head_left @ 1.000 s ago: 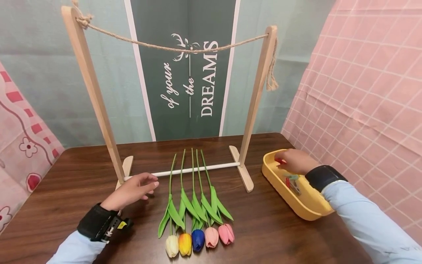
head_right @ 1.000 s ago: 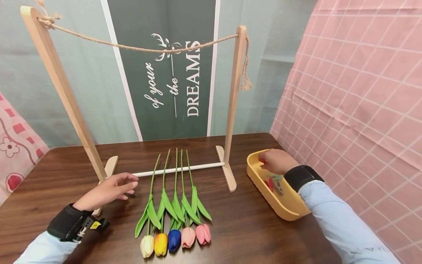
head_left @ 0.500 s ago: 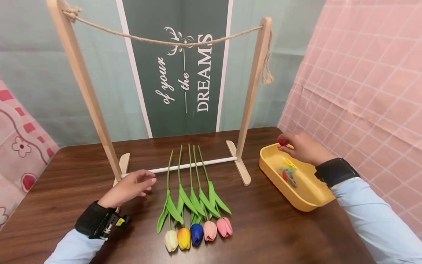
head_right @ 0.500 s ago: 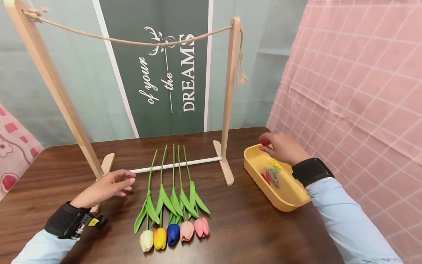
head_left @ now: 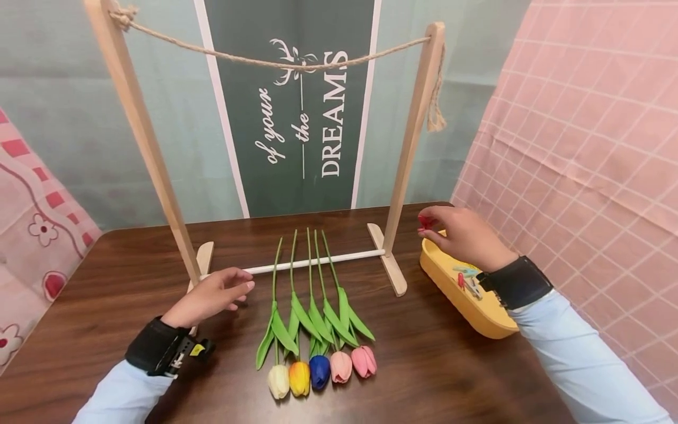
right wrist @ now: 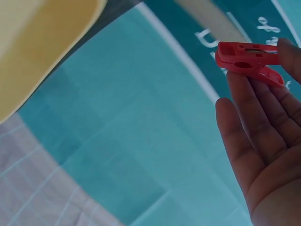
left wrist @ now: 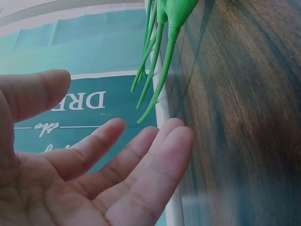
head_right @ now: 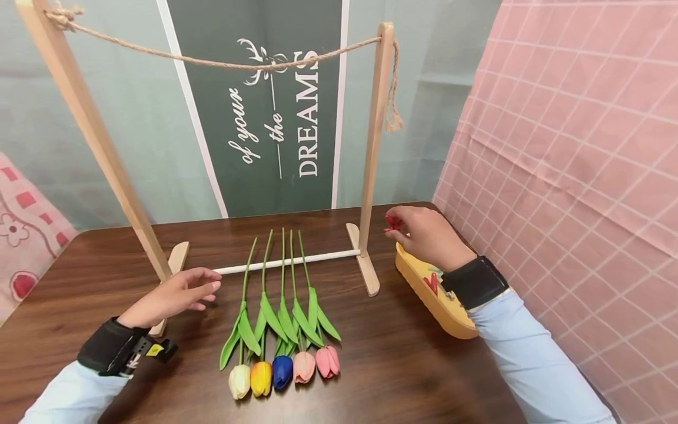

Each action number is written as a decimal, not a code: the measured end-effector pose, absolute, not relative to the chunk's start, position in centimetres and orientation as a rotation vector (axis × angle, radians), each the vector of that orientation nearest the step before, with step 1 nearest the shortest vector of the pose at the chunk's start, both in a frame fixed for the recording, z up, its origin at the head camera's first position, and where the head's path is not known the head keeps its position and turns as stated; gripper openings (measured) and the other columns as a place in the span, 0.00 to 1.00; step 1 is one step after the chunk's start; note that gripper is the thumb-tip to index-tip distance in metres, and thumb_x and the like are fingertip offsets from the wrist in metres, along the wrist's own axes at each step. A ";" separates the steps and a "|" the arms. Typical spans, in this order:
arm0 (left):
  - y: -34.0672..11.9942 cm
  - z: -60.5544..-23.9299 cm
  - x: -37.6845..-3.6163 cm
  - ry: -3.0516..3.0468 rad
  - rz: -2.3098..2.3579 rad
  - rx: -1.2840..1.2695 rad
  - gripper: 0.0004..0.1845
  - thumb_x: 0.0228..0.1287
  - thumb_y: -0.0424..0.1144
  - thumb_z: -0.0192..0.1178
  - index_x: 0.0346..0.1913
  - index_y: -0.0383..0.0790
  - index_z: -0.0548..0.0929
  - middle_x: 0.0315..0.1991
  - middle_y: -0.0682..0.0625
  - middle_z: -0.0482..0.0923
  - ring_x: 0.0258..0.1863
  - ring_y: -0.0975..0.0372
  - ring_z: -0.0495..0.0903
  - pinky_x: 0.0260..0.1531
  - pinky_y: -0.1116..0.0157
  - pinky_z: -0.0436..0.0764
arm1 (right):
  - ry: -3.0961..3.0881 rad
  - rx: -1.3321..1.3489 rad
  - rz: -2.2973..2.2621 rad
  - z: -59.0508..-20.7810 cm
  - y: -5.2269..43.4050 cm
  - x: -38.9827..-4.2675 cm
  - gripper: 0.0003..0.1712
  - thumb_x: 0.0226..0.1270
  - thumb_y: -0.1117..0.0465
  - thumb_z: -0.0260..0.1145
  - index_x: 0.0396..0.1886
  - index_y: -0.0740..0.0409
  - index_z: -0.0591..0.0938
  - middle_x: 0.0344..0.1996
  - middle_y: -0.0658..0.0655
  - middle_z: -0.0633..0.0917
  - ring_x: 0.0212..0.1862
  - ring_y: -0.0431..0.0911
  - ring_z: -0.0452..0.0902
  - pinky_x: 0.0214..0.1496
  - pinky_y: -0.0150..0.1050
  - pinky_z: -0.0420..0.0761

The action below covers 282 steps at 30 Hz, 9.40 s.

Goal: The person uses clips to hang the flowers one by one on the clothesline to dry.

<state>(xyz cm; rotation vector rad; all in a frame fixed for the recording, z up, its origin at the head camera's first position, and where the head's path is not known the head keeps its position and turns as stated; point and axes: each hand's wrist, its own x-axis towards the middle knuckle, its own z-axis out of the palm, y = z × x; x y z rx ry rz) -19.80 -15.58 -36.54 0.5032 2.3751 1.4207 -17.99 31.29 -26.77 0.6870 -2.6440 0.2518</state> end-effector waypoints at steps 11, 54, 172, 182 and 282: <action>-15.8 -35.9 -19.7 2.368 1.424 0.491 0.25 0.73 0.41 0.55 0.61 0.24 0.69 0.52 0.32 0.75 0.46 0.47 0.80 0.40 0.56 0.83 | -2.594 0.756 0.427 -27.8 27.1 -19.0 0.15 0.57 0.65 0.74 0.43 0.63 0.81 0.33 0.55 0.86 0.37 0.51 0.84 0.40 0.49 0.83; -10.0 -38.5 -22.5 2.135 1.361 0.237 0.10 0.63 0.19 0.53 0.29 0.33 0.67 0.26 0.41 0.78 0.22 0.58 0.81 0.29 0.58 0.86 | -2.477 0.892 0.715 -31.5 20.6 -19.0 0.17 0.53 0.64 0.77 0.43 0.58 0.82 0.34 0.50 0.83 0.37 0.46 0.84 0.42 0.46 0.84; -13.8 -18.3 -21.9 3.027 1.583 0.720 0.12 0.67 0.27 0.57 0.49 0.32 0.68 0.36 0.40 0.76 0.28 0.55 0.81 0.31 0.62 0.83 | -2.062 0.663 1.761 -4.3 2.0 -27.1 0.06 0.64 0.66 0.68 0.29 0.59 0.78 0.28 0.56 0.84 0.30 0.47 0.80 0.41 0.35 0.83; -13.8 -18.4 -22.0 3.003 1.590 0.707 0.11 0.68 0.27 0.57 0.49 0.32 0.68 0.35 0.40 0.76 0.28 0.55 0.81 0.31 0.63 0.84 | -2.126 0.649 1.765 -4.4 1.8 -26.8 0.05 0.65 0.64 0.68 0.32 0.59 0.79 0.30 0.57 0.84 0.28 0.47 0.78 0.44 0.35 0.83; -15.3 -26.5 -16.4 2.581 1.586 0.639 0.12 0.67 0.32 0.60 0.48 0.31 0.71 0.33 0.42 0.81 0.31 0.57 0.85 0.32 0.61 0.85 | -2.378 0.781 1.598 -18.5 11.3 -19.8 0.13 0.66 0.65 0.67 0.46 0.71 0.81 0.37 0.64 0.86 0.35 0.43 0.84 0.44 0.37 0.83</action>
